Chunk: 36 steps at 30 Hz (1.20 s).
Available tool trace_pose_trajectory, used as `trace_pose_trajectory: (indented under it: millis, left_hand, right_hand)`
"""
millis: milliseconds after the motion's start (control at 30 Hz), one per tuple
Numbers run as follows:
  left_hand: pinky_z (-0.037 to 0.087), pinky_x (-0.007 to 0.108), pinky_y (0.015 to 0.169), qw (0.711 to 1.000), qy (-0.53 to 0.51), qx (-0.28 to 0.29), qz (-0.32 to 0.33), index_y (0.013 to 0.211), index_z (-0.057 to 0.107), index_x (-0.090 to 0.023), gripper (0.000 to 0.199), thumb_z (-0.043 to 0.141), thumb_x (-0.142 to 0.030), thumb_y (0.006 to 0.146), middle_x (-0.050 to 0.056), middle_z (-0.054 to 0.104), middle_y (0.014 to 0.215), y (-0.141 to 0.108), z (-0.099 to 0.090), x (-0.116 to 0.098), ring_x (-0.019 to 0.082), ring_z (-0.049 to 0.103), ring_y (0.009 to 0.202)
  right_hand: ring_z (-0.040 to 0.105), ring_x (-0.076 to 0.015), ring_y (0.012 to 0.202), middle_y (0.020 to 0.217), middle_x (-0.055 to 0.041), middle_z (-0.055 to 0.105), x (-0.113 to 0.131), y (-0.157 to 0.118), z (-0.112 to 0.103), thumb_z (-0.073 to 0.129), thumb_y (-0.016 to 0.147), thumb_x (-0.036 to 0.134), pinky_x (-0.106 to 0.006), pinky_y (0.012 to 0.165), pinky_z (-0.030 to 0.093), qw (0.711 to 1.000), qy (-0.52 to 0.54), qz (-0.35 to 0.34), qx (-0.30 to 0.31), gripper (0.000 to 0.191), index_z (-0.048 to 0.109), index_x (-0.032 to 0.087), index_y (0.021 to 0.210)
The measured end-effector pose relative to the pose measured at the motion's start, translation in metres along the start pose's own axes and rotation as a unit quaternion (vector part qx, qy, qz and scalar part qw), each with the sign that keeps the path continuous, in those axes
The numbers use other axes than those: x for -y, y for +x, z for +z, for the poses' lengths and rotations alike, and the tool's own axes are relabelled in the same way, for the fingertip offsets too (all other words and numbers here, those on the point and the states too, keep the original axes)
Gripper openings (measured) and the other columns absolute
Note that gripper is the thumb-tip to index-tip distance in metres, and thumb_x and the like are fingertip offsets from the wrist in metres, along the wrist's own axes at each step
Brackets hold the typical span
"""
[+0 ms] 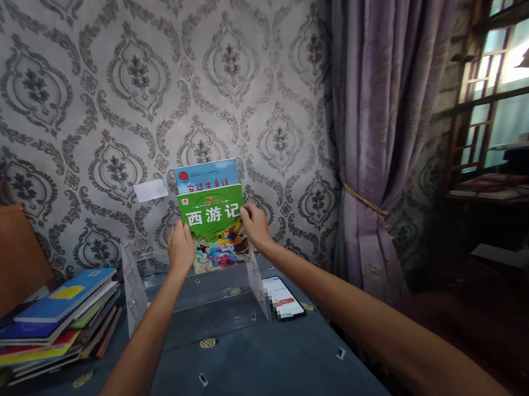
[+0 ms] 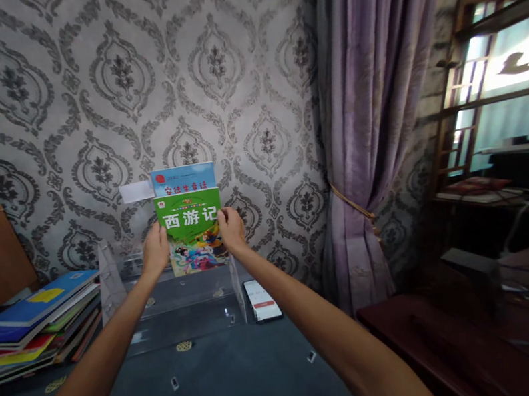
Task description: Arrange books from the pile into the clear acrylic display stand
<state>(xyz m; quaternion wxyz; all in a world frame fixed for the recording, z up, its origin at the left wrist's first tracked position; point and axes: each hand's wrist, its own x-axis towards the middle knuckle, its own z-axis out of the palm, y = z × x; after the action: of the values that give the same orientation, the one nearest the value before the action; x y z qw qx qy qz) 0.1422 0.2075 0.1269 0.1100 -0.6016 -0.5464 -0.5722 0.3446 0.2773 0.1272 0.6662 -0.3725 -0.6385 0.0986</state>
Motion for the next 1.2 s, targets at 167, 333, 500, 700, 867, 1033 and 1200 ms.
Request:
trace_pose_trajectory:
  millis: [167,333,500,700,867,1033,1200]
  left_hand:
    - [0.047,0.044,0.096,1.0,0.011,0.005,0.009,0.112,0.06,-0.017,0.034,0.031,-0.026,0.099,0.016,0.069,0.104,0.001,0.0,0.002,0.03,0.064,0.105]
    - [0.047,0.045,0.097,1.0,0.02,0.005,0.015,0.114,0.059,-0.017,0.034,0.03,-0.025,0.098,0.017,0.069,0.106,0.001,0.001,0.004,0.031,0.063,0.107]
    - [0.048,0.043,0.094,1.0,0.029,-0.001,0.012,0.103,0.059,-0.02,0.028,0.031,-0.024,0.098,0.014,0.069,0.098,0.001,0.001,0.005,0.029,0.064,0.102]
    - [0.05,0.044,0.09,0.999,0.046,0.004,0.012,0.096,0.057,-0.02,0.025,0.032,-0.024,0.098,0.014,0.068,0.094,0.001,-0.001,0.002,0.03,0.065,0.098]
    - [0.049,0.045,0.091,0.997,0.078,0.02,0.005,0.09,0.058,-0.019,0.025,0.034,-0.019,0.095,0.016,0.066,0.092,-0.001,-0.002,-0.003,0.032,0.064,0.098]
    - [0.05,0.046,0.089,0.993,0.109,0.041,-0.011,0.093,0.061,-0.017,0.024,0.037,-0.017,0.095,0.018,0.065,0.097,-0.001,-0.005,-0.01,0.034,0.065,0.099]
    - [0.049,0.044,0.088,0.988,0.135,0.062,-0.033,0.099,0.061,-0.016,0.021,0.041,-0.017,0.096,0.017,0.064,0.1,-0.003,-0.011,-0.018,0.034,0.065,0.1]
  right_hand:
    - [0.062,-0.0253,0.088,0.093,-0.0101,0.07,-0.003,-0.001,0.003,0.046,0.087,0.04,-0.039,0.085,0.048,1.0,0.006,0.001,-0.008,0.028,0.064,0.02,0.092]
    - [0.063,-0.0265,0.092,0.099,-0.011,0.071,-0.004,-0.004,0.004,0.046,0.088,0.039,-0.042,0.089,0.049,1.0,0.016,-0.001,-0.008,0.03,0.065,0.019,0.098]
    - [0.064,-0.0274,0.095,0.102,-0.0121,0.071,-0.005,-0.005,0.002,0.047,0.088,0.04,-0.043,0.09,0.049,1.0,0.021,-0.003,-0.003,0.032,0.066,0.018,0.101]
    - [0.065,-0.0279,0.096,0.102,-0.0132,0.072,-0.007,-0.005,0.002,0.047,0.087,0.039,-0.044,0.091,0.05,1.0,0.022,-0.007,0.001,0.035,0.068,0.016,0.103]
    - [0.065,-0.0286,0.1,0.107,-0.0146,0.072,-0.008,-0.005,0.0,0.046,0.087,0.038,-0.045,0.093,0.049,1.0,0.019,-0.014,0.002,0.038,0.071,0.015,0.105]
    - [0.065,-0.029,0.099,0.105,-0.0139,0.073,-0.009,-0.005,-0.002,0.046,0.087,0.04,-0.044,0.092,0.049,1.0,0.015,-0.02,0.004,0.041,0.073,0.015,0.104]
    - [0.064,-0.028,0.094,0.099,-0.0117,0.074,-0.011,-0.005,-0.002,0.047,0.087,0.04,-0.043,0.09,0.049,1.0,0.009,-0.022,0.004,0.039,0.075,0.017,0.101]
